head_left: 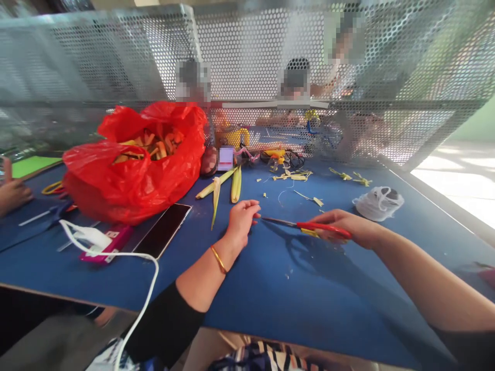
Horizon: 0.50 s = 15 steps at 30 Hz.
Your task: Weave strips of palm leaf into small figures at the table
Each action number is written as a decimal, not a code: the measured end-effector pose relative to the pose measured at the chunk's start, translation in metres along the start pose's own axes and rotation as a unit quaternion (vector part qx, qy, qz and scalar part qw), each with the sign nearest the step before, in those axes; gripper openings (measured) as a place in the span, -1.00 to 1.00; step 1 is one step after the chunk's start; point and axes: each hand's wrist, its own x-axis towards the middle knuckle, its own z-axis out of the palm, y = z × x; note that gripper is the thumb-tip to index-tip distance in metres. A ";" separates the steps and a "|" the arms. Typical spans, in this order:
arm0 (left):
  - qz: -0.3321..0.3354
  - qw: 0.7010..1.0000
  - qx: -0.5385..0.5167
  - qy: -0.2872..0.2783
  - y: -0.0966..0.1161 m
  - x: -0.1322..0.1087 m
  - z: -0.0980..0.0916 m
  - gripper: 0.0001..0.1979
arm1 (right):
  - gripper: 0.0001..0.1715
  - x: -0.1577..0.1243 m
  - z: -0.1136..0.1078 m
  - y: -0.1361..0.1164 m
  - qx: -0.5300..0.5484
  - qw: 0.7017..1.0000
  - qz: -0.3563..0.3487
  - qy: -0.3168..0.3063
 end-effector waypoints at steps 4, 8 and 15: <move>0.036 0.994 0.096 -0.043 0.004 0.008 -0.006 -0.93 | -0.48 -0.005 -0.009 0.009 -0.150 0.965 0.010 0.216; 0.200 0.923 0.320 0.078 0.020 0.034 -0.036 -0.90 | -0.52 -0.002 0.000 0.005 -0.381 0.847 -0.008 0.371; 0.138 0.887 0.378 0.229 0.027 0.061 -0.070 -0.64 | -0.58 -0.003 0.038 0.013 -0.522 0.794 -0.043 0.307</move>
